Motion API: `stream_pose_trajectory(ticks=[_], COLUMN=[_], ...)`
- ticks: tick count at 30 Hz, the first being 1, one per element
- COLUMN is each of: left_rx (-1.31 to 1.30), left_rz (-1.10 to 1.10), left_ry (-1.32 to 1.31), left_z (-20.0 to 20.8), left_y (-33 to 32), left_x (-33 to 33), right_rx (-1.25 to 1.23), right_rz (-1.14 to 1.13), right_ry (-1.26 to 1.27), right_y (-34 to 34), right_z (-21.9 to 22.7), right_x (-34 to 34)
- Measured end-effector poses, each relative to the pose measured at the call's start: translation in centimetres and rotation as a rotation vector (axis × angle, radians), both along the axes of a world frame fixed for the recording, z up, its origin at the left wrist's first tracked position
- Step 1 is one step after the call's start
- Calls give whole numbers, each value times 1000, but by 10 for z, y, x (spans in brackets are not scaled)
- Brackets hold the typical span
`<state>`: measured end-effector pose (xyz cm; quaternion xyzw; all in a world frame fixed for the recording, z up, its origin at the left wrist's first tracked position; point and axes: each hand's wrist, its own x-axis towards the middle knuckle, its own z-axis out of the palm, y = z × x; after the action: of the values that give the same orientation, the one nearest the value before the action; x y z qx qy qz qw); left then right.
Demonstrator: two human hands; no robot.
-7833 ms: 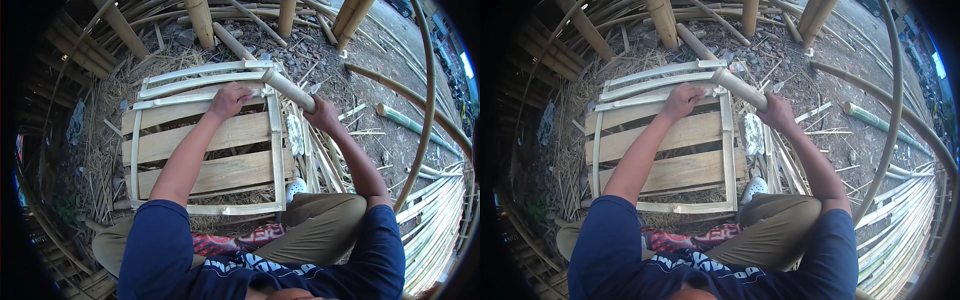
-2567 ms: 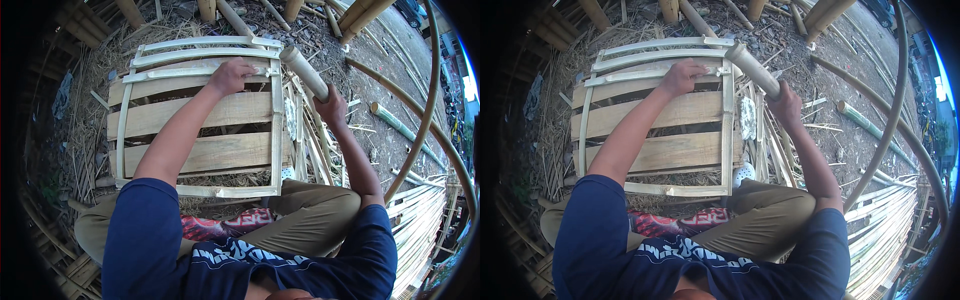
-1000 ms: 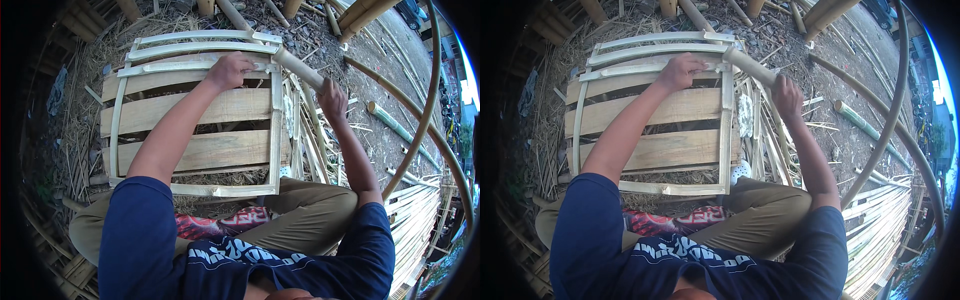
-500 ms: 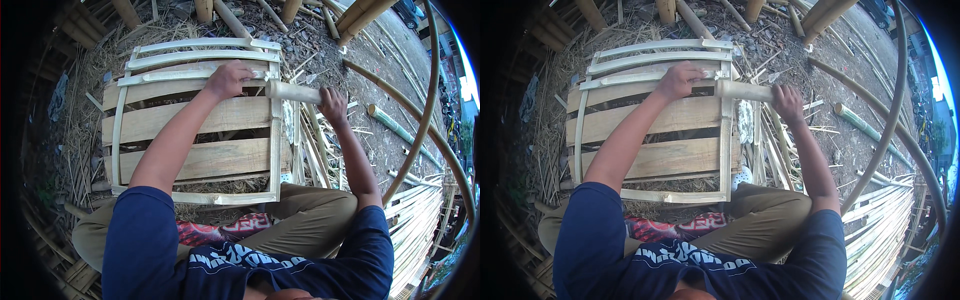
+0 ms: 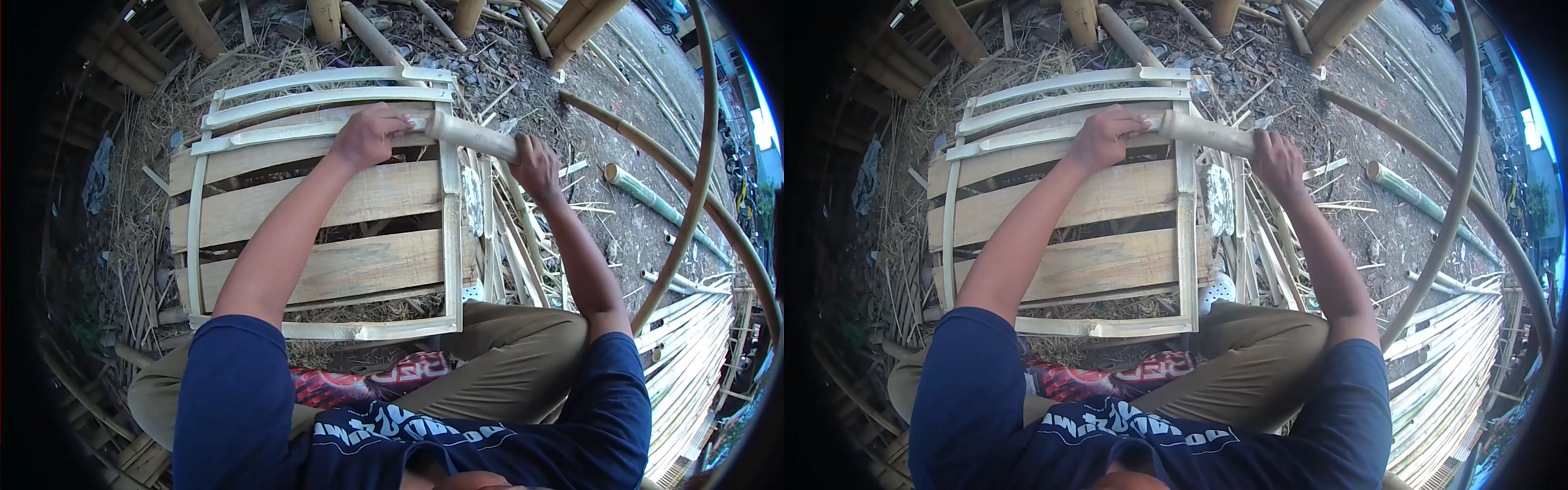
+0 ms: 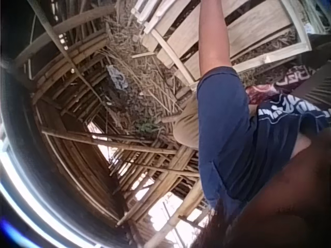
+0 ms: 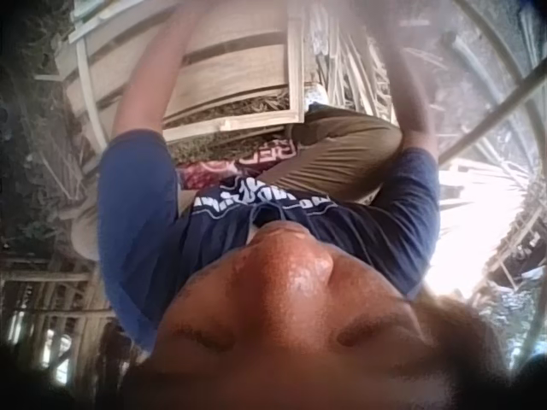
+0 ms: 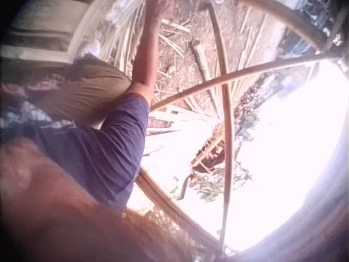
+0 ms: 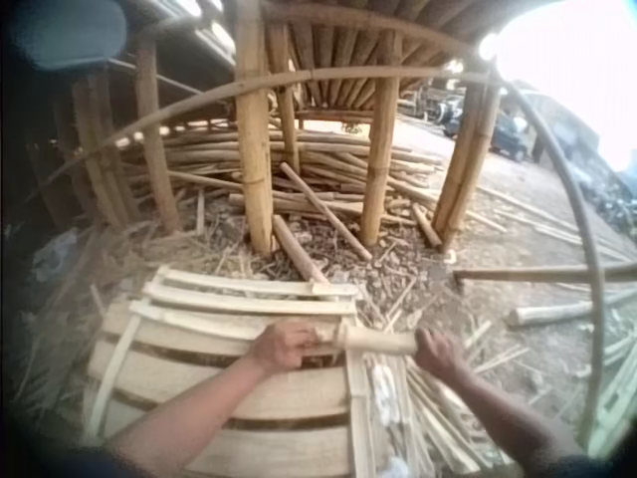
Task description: The person assembles a rectangular wooden frame by fitting bamboo strips into joint slots and tapping them into place using a wooden block mallet.
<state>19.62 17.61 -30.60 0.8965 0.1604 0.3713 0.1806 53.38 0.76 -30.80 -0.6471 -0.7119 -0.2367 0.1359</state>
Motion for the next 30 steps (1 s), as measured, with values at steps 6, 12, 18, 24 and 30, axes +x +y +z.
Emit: stream_pose_trajectory(ticks=[6, 12, 18, 24, 30], left_rx=[12, -8, 55, 211, 143], left_rz=[10, 5, 23, 26, 187], left_ry=[13, -4, 46, 297, 340], left_z=[-1, 2, 8, 30, 32], left_y=[1, -1, -4, -8, -5], left_x=[-1, 0, -2, -4, -17], right_rx=[-20, 193, 39, 126, 190], right_rz=[28, 253, -486, -400, -369], right_ry=[-60, -37, 440, 616, 811], right_y=[-3, 1, 6, -2, -6], right_z=[7, 15, 27, 67, 115], right_x=[2, 10, -10, -29, -54])
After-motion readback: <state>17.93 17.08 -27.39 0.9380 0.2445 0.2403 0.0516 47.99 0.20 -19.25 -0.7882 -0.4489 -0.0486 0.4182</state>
